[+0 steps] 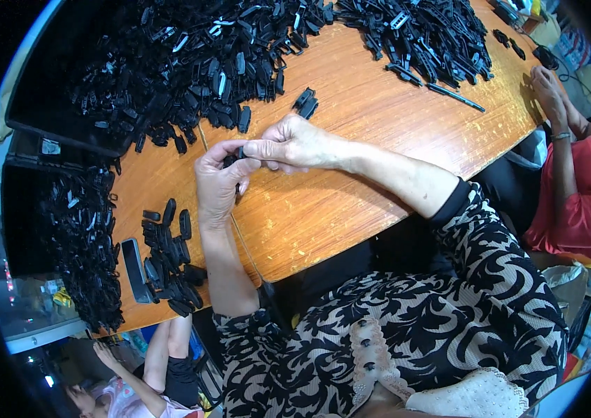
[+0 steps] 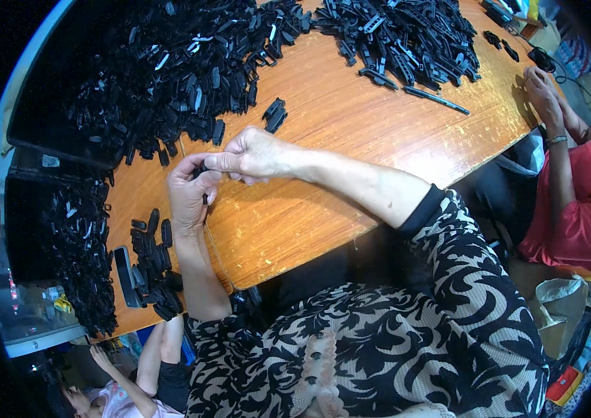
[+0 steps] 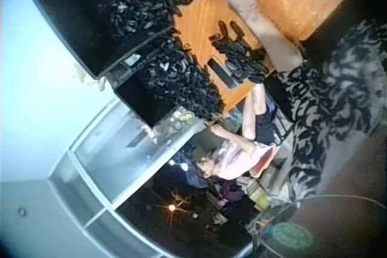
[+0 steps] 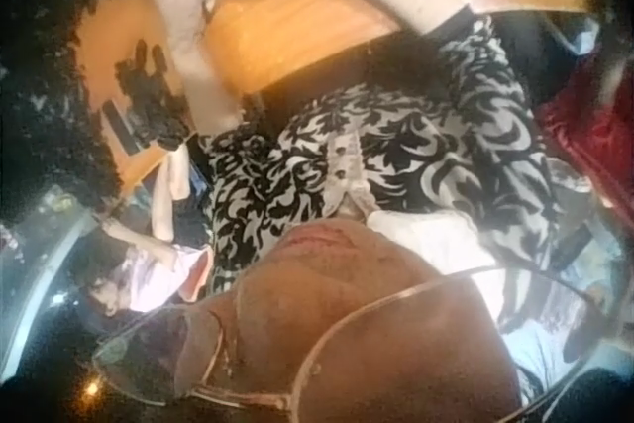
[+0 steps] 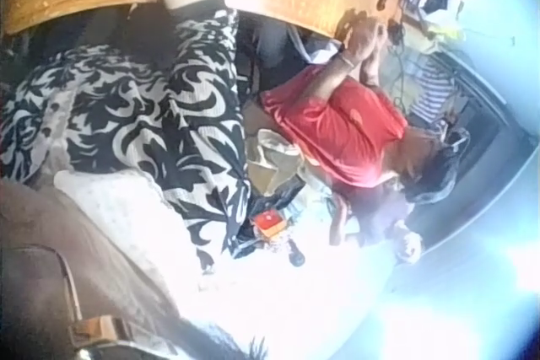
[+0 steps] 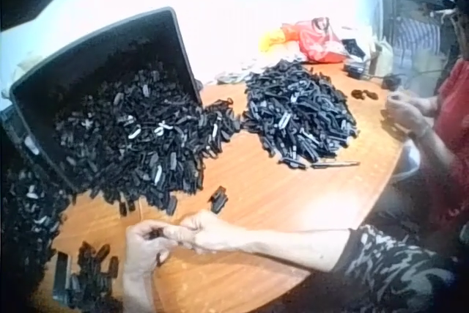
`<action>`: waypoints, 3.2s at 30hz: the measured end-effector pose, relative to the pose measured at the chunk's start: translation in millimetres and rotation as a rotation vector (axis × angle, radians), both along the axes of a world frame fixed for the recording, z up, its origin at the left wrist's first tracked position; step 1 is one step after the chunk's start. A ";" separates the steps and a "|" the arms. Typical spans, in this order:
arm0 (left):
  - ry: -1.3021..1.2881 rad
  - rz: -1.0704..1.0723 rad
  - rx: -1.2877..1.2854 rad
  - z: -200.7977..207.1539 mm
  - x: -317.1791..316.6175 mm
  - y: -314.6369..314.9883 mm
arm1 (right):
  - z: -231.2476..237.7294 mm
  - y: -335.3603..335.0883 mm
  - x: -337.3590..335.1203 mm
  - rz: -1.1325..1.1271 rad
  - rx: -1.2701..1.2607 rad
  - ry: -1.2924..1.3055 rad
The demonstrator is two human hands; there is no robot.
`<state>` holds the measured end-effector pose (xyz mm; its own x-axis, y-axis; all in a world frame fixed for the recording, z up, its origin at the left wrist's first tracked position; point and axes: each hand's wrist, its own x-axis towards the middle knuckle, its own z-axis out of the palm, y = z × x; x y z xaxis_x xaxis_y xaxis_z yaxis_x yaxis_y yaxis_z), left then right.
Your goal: The person assembles black plastic components by snapping small clips into base pieces by hand and placing the assembled items onto the table.
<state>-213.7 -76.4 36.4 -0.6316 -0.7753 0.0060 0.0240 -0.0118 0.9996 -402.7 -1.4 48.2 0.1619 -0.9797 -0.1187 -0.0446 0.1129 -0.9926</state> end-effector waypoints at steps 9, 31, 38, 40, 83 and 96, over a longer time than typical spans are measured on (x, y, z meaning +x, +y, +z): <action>0.533 0.092 0.378 -7.9 -6.6 -16.7 | -21.7 -20.0 -64.4 -0.429 -0.345 0.984; -0.810 0.309 -0.701 11.2 11.3 -6.4 | -29.8 -20.5 -55.0 -0.295 -0.682 1.158; -0.415 0.332 -0.379 6.4 -3.5 -2.5 | -26.1 -17.6 -49.7 -0.296 -0.603 1.142; -0.249 0.301 -0.396 -4.6 -10.1 -1.8 | -24.0 -17.8 -40.6 -0.338 -0.674 1.012; -0.394 0.253 -0.838 -11.8 -36.9 25.5 | -1.0 -8.7 -21.0 -0.085 0.115 0.069; -0.066 0.086 -0.385 0.3 -25.9 19.4 | -11.9 -8.2 -29.4 0.133 0.083 -0.113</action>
